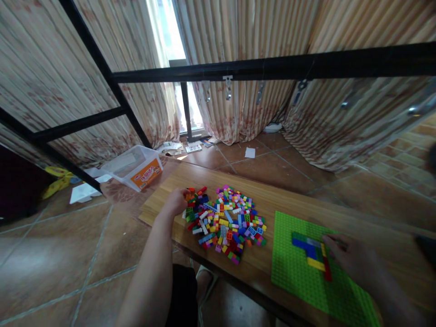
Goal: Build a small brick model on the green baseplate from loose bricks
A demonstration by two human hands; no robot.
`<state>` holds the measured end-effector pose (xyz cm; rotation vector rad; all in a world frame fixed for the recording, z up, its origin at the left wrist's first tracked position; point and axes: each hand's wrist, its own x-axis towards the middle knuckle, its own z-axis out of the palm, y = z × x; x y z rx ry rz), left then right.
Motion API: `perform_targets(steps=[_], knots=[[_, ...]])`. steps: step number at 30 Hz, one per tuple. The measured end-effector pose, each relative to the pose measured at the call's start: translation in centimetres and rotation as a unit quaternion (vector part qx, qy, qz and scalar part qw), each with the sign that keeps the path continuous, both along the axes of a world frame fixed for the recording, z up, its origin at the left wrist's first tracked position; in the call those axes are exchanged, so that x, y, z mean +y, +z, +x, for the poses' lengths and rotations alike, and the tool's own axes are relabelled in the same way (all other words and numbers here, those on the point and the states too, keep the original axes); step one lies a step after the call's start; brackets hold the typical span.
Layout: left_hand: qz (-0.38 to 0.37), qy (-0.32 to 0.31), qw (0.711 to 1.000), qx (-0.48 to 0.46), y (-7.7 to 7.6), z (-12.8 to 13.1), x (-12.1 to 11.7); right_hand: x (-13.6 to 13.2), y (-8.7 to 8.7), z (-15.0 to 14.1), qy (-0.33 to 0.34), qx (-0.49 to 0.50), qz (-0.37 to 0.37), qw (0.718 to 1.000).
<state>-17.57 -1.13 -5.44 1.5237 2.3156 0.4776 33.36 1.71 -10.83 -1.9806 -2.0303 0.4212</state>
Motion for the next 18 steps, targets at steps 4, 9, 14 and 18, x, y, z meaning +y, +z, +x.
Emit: perform_targets(steps=[4, 9, 14, 18], knots=[[-0.005, 0.011, 1.0, 0.019, 1.1, 0.4, -0.3, -0.2, 0.7, -0.4, -0.016, 0.024, -0.04, 0.999], [0.084, 0.063, 0.994, -0.019, 3.0, 2.0, -0.2, -1.0, 2.6, -1.7, -0.025, 0.023, -0.024, 0.999], [0.161, -0.087, 0.961, -0.208, 3.7, 10.5, 0.0, -1.2, 4.5, -2.6, -0.08, 0.016, -0.001, 0.997], [0.125, -0.261, 0.923, -0.253, 2.0, 20.1, -1.5, -1.4, 5.2, -2.7, -0.09, 0.059, 0.022, 0.994]])
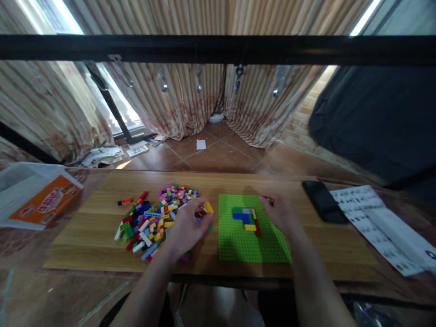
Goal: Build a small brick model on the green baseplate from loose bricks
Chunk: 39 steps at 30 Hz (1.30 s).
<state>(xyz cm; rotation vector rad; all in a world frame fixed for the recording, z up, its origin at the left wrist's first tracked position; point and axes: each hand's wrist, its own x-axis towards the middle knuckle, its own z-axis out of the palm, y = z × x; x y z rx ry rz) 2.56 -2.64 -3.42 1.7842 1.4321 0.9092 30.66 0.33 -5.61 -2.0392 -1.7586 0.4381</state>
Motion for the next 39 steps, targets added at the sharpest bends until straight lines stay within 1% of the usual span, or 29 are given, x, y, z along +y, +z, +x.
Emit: perform_targets(steps=[2, 3, 6, 11, 14, 17, 22, 24, 29, 32, 35, 39], knots=[[-0.004, -0.08, 0.997, 0.022, -1.2, 3.3, -0.9, -0.1, 0.2, 0.0, 0.006, 0.018, 0.013, 1.0], [-0.001, -0.102, 0.994, 0.031, -1.8, 4.4, -1.3, -0.1, 0.2, 0.0, 0.009, 0.026, 0.02, 0.999], [0.007, -0.125, 0.99, 0.061, -3.1, 5.9, -1.9, -0.1, 0.3, 0.0, 0.004, 0.045, 0.033, 0.998], [0.008, -0.095, 0.994, 0.058, -3.7, 6.2, -1.3, -0.2, 0.3, 0.1, 0.006, 0.059, 0.037, 0.998], [0.015, -0.084, 0.995, 0.045, -3.7, 6.6, -1.0, -0.2, 0.3, 0.0, 0.013, 0.067, 0.039, 0.997], [0.015, -0.084, 0.995, 0.051, -3.6, 7.0, -1.0, -0.2, 0.4, 0.0, 0.016, 0.082, 0.049, 0.995], [0.006, -0.085, 0.995, 0.042, -3.3, 7.3, -1.2, -0.4, 0.9, -0.2, 0.017, 0.182, 0.042, 0.982], [0.005, -0.075, 0.996, 0.043, -3.3, 7.3, -1.2, -0.7, 1.3, -0.5, 0.043, 0.222, 0.028, 0.974], [0.033, -0.054, 0.996, 0.069, -3.8, 7.3, -0.9, -1.4, 1.6, -1.7, 0.152, 0.283, -0.039, 0.946], [0.06, -0.053, 0.993, 0.086, -4.0, 7.4, -0.8, -1.8, 1.3, -2.4, 0.198, 0.267, -0.067, 0.941], [0.085, -0.058, 0.988, 0.116, -4.0, 7.4, -1.0, -1.9, 1.1, -3.0, 0.216, 0.228, -0.072, 0.946], [0.101, -0.057, 0.984, 0.134, -3.9, 7.5, -1.2, -2.0, 1.3, -3.3, 0.241, 0.213, -0.075, 0.944]])
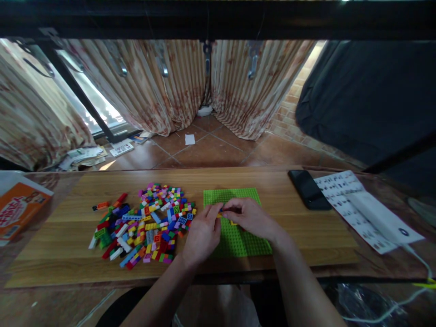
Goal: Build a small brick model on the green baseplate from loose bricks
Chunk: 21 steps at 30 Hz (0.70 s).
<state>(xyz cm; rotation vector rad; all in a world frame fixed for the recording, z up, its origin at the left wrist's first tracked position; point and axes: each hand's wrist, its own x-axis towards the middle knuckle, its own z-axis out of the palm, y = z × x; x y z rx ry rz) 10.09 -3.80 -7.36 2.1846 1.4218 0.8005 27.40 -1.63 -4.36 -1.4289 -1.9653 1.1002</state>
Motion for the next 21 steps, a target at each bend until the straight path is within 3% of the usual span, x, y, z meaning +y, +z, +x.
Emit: perform_targets(steps=[8, 21], knots=[[-0.059, 0.021, 0.991, -0.123, -0.3, -0.3, 0.2, -0.3, 0.2, 0.0, -0.008, -0.038, 0.017, 0.999], [-0.094, 0.037, 0.994, -0.051, -0.7, 0.1, 0.3, 0.1, -0.9, 0.3, -0.026, -0.174, 0.052, 0.983]])
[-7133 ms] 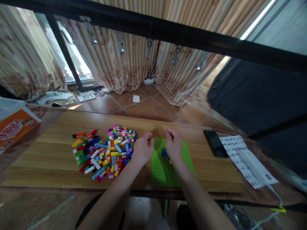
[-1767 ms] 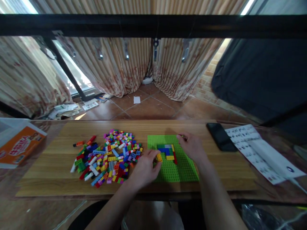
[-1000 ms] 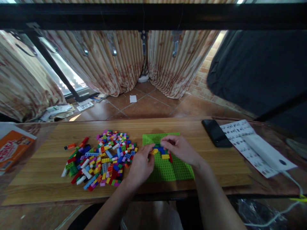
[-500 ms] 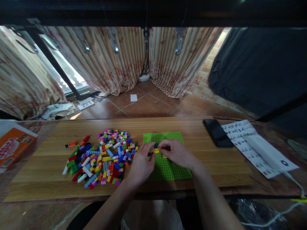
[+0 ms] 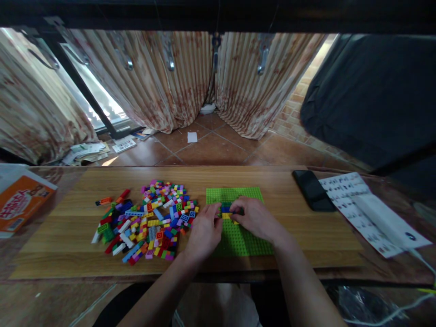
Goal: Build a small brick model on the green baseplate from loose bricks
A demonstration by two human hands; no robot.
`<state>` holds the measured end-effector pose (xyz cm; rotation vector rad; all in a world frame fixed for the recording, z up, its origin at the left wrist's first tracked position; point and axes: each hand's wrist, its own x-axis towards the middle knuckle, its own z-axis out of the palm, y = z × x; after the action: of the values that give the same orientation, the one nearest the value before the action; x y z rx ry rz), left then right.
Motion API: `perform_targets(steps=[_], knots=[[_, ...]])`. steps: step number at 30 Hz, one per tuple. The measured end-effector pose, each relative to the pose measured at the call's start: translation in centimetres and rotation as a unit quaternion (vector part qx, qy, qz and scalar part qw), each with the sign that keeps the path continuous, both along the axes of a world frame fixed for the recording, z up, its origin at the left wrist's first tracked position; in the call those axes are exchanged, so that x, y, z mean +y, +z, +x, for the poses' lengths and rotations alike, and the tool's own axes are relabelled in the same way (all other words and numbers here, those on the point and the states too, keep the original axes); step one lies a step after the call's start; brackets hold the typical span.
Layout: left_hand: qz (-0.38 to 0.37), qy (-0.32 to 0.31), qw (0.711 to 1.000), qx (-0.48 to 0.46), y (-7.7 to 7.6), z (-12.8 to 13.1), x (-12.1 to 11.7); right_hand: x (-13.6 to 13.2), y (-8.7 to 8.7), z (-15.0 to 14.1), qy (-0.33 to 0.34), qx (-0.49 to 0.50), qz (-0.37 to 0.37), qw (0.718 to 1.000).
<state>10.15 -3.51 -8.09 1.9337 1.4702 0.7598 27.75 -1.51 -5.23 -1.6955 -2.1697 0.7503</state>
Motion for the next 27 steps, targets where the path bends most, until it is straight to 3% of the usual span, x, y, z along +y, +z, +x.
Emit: perform_targets(steps=[11, 21, 27], knots=[[0.011, -0.009, 1.0, 0.02, -0.1, 0.3, 0.0, 0.1, 0.1, 0.2, -0.018, 0.003, 0.003, 1.0], [0.006, -0.006, 1.0, 0.019, 0.0, 0.3, 0.2, 0.6, -0.8, 1.1, -0.18, 0.037, 0.074, 0.98], [0.006, 0.006, 1.0, -0.019, 0.0, 0.0, 0.4, 0.2, -1.6, 1.1, -0.148, 0.023, 0.061, 0.987]])
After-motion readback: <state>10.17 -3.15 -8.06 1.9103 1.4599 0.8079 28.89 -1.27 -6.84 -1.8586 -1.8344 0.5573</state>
